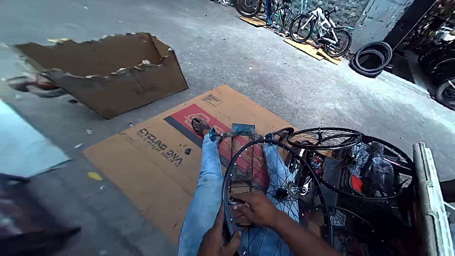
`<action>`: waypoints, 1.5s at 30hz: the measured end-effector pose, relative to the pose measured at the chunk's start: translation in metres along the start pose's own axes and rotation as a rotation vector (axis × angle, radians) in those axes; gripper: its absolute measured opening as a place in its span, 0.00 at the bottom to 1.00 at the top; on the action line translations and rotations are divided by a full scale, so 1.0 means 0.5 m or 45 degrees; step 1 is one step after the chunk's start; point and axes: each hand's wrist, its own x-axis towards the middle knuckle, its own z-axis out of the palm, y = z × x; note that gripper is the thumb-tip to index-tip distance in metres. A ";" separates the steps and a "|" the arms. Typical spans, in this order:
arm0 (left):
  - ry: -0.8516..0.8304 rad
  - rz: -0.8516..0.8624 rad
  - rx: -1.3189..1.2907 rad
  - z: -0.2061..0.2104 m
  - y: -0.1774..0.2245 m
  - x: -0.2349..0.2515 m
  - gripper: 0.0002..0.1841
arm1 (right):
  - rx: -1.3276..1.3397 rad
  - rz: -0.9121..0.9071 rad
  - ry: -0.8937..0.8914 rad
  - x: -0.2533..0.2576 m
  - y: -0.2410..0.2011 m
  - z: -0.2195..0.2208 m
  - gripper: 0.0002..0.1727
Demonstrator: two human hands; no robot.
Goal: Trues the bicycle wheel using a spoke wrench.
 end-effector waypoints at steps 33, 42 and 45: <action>-0.094 -0.017 -0.241 0.002 0.000 0.009 0.51 | 0.403 0.246 0.043 0.009 -0.006 -0.003 0.28; -0.121 -0.114 -0.254 -0.007 -0.004 0.013 0.51 | 0.105 0.052 -0.009 0.022 0.015 0.001 0.23; -0.121 -0.113 -0.262 -0.009 -0.003 0.016 0.51 | 0.115 0.027 0.011 0.027 0.017 0.000 0.19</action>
